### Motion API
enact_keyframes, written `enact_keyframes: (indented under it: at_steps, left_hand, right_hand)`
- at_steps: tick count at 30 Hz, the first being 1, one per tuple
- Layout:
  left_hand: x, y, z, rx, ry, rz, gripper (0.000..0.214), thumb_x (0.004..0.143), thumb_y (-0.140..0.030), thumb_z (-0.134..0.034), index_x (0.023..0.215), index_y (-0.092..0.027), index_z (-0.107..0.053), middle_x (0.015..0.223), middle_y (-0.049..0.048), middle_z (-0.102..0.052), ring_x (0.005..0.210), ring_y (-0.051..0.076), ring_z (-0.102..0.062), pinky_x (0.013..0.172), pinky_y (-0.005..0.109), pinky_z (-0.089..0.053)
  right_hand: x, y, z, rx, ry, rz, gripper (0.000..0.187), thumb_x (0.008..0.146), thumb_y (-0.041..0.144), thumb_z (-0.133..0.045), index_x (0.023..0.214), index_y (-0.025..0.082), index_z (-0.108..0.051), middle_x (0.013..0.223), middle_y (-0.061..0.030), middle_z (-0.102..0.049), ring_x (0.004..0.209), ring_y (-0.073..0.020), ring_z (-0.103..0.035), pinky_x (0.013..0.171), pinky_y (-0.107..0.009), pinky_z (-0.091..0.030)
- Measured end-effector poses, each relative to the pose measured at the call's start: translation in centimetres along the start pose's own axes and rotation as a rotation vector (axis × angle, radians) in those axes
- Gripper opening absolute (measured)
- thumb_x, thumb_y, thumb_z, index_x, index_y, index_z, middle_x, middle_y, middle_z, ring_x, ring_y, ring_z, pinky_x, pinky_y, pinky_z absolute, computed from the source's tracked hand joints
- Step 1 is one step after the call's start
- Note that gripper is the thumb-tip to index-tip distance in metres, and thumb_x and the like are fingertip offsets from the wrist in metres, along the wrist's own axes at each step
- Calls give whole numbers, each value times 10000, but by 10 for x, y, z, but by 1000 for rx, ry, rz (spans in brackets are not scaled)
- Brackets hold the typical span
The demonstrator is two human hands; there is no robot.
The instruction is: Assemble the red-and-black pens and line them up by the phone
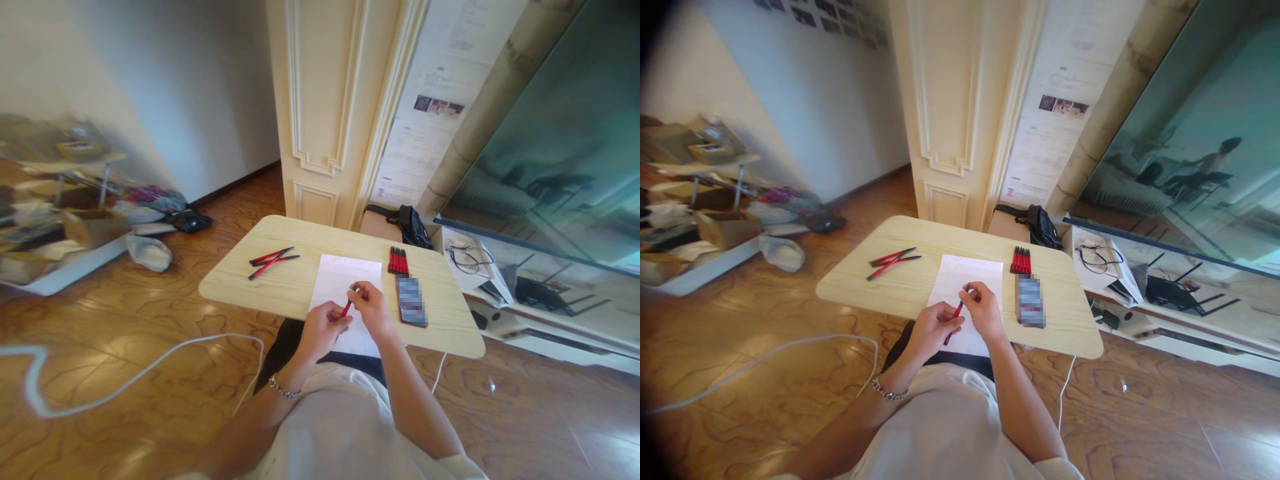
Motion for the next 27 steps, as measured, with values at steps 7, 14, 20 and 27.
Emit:
enact_keyframes:
  at_steps: [7,14,20,27]
  left_hand:
    - [-3,-4,3,177,-123,-104,179,702,-346,-683,720,-185,-606,658,5,-663,579,141,-600,532,234,-436]
    - [0,1,-6,-161,122,105,300,695,-386,-708,838,-136,-626,683,43,-671,585,156,-632,563,266,-484]
    - [-6,-6,-9,-338,194,239,347,675,-392,-742,874,-124,-646,781,81,-691,655,172,-658,679,332,-528]
    - [-2,4,-8,-208,74,123,275,652,-332,-753,782,-130,-620,621,34,-658,553,146,-616,536,250,-469]
  right_hand:
    - [-2,-3,-4,-152,-154,-2,361,720,467,-636,579,215,-419,519,59,-367,491,-102,-335,466,-244,-267]
    - [-5,-2,-4,66,11,-122,329,749,519,-606,730,192,-581,687,-8,-597,579,-122,-499,514,-241,-370]
    - [-4,11,2,305,72,-157,350,803,493,-548,974,206,-657,925,-72,-674,759,-158,-584,571,-248,-411]
    - [-2,-3,-1,226,-35,-126,267,720,422,-680,679,188,-558,628,13,-588,555,-104,-475,531,-239,-348]
Point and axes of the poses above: each hand's wrist, its own x-axis towards the middle knuckle, its own z-axis out of the back of the hand, y = z × x, the point moved 4 cm from there along x, towards the middle knuckle
